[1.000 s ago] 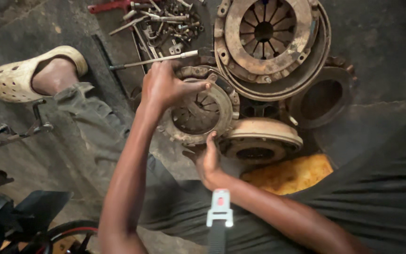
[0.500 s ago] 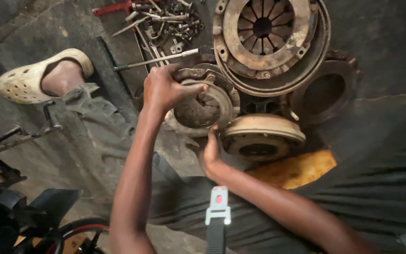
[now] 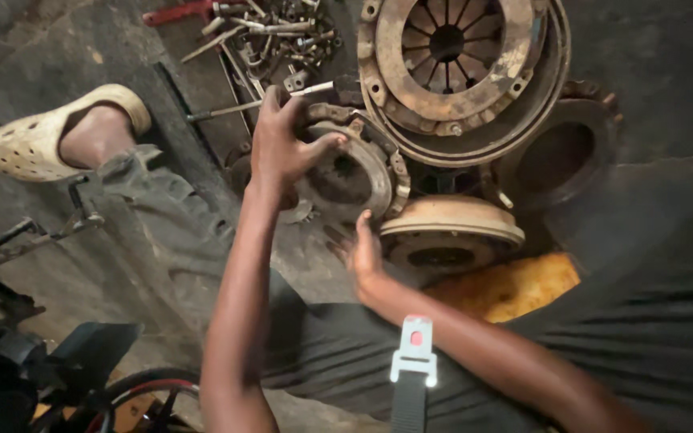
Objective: The person sits on the floor and assembles a clutch pack by stacking friction plates and steel plates into a pressure plate housing. They use a wrench to tighten bolts on the assembly and handle multiple clutch components and tools on the floor.
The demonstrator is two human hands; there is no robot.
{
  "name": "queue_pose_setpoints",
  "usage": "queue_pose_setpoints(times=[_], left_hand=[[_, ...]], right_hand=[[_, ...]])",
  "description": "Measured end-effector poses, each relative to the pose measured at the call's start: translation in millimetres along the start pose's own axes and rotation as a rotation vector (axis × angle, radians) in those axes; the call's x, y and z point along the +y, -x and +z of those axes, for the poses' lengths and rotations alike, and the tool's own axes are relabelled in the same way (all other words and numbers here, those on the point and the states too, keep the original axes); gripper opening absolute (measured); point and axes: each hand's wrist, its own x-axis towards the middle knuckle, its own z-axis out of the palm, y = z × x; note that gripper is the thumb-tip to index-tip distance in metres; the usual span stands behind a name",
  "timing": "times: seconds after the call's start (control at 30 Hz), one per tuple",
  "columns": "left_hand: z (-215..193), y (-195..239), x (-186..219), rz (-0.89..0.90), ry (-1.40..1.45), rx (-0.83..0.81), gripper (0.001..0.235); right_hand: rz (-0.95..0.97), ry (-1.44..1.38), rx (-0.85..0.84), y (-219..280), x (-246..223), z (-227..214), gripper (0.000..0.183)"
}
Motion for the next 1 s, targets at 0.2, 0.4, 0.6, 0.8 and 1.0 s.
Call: queue_pose_setpoints(times=[0.2, 0.4, 0.6, 0.8, 1.0], left_hand=[[14, 19, -6, 0.041, -0.031, 0.149, 0.09], [30, 12, -42, 0.109, 0.05, 0.048, 0.116], [74, 34, -103, -0.1, 0.221, 0.348, 0.084], [120, 55, -134, -0.371, 0.169, 0.472, 0.068], [111, 31, -131, -0.455, 0.108, 0.4, 0.086]], right_hand=[[0.096, 0.37, -0.13, 60, 4, 9, 0.06], [-0.274, 1.386, -0.598, 135, -57, 24, 0.046], [-0.77, 1.675, -0.323, 161, -196, 57, 0.034], [-1.005, 2.133, -0.281, 107, -205, 51, 0.045], [-0.734, 2.024, -0.05, 43, -177, 33, 0.061]])
